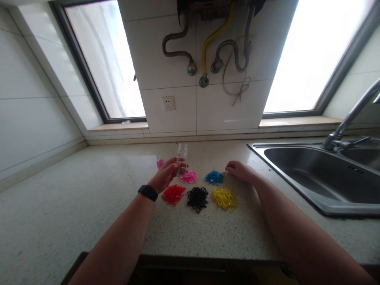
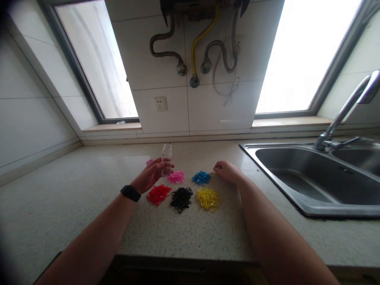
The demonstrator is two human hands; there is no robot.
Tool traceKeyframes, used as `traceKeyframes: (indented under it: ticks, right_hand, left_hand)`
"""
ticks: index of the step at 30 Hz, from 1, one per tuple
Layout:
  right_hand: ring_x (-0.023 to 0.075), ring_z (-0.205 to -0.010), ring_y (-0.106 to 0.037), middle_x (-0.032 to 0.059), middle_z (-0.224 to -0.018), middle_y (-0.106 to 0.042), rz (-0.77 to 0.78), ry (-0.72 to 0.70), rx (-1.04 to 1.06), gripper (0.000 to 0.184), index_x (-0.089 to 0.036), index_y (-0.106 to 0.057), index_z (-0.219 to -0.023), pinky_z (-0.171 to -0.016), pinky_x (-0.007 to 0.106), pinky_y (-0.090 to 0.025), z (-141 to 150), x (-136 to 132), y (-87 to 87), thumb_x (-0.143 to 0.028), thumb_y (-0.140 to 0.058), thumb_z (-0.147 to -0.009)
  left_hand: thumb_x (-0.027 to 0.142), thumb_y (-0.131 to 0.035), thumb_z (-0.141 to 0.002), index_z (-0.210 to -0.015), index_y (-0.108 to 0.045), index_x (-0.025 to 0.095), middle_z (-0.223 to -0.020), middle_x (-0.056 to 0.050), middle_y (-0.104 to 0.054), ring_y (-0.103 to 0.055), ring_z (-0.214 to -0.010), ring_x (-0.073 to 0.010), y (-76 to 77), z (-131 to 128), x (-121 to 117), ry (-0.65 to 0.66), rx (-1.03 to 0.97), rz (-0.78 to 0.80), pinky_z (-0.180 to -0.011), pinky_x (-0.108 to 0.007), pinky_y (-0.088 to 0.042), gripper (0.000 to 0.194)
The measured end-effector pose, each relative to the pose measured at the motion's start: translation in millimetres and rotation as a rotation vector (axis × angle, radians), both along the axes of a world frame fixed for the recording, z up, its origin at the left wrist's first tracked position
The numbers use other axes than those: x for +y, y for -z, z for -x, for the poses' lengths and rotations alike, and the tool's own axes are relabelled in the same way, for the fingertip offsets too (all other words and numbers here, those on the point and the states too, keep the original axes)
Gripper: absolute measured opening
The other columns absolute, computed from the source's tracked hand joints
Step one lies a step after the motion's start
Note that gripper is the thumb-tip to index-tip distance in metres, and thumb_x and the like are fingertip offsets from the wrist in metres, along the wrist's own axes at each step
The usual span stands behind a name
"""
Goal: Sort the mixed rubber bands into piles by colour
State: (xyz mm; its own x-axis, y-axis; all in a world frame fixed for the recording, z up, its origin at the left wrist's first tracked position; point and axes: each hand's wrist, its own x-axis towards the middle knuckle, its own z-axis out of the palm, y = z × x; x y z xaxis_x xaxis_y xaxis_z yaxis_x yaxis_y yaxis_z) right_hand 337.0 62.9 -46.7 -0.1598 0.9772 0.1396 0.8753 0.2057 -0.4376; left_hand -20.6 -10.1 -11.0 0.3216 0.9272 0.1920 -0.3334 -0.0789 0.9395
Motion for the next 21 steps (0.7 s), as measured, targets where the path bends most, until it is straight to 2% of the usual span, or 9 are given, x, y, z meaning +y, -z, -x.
traceKeyframes:
  ticks: [5,9,21]
  right_hand:
    - [0.0181,-0.073,-0.064,0.0058,-0.085,-0.073,-0.024,-0.008,-0.006,0.027,-0.023,-0.074,-0.091,-0.062,0.026,-0.041,0.4,-0.8,1.4,-0.043,-0.056,-0.083]
    - [0.0175,-0.072,-0.064,0.0057,-0.084,-0.073,-0.025,-0.015,-0.017,0.025,-0.023,-0.073,-0.09,-0.062,0.025,-0.041,3.8,-4.7,-0.9,-0.04,-0.057,-0.083]
    - [0.0167,-0.069,-0.062,0.0059,-0.08,-0.072,-0.016,-0.032,0.017,0.022,-0.019,-0.073,-0.087,-0.06,0.026,-0.04,9.1,-12.6,-8.4,-0.035,-0.059,-0.082]
  left_hand:
    - [0.031,-0.055,-0.083,-0.109,-0.061,0.012,-0.096,-0.011,-0.071,-0.069,-0.082,-0.0208,4.0,-8.4,-1.4,0.036,-0.056,-0.06,-0.082,-0.037,-0.049,0.032]
    - [0.031,-0.054,-0.084,-0.108,-0.061,0.012,-0.094,-0.009,-0.071,-0.068,-0.081,-0.0199,2.7,-11.1,-5.3,0.049,-0.062,-0.07,-0.083,-0.037,-0.048,0.032]
    - [0.028,-0.06,-0.089,-0.117,-0.061,0.013,-0.114,-0.015,-0.07,-0.068,-0.097,-0.0219,2.3,-11.8,-11.9,0.181,0.155,-0.107,-0.084,-0.035,-0.049,0.032]
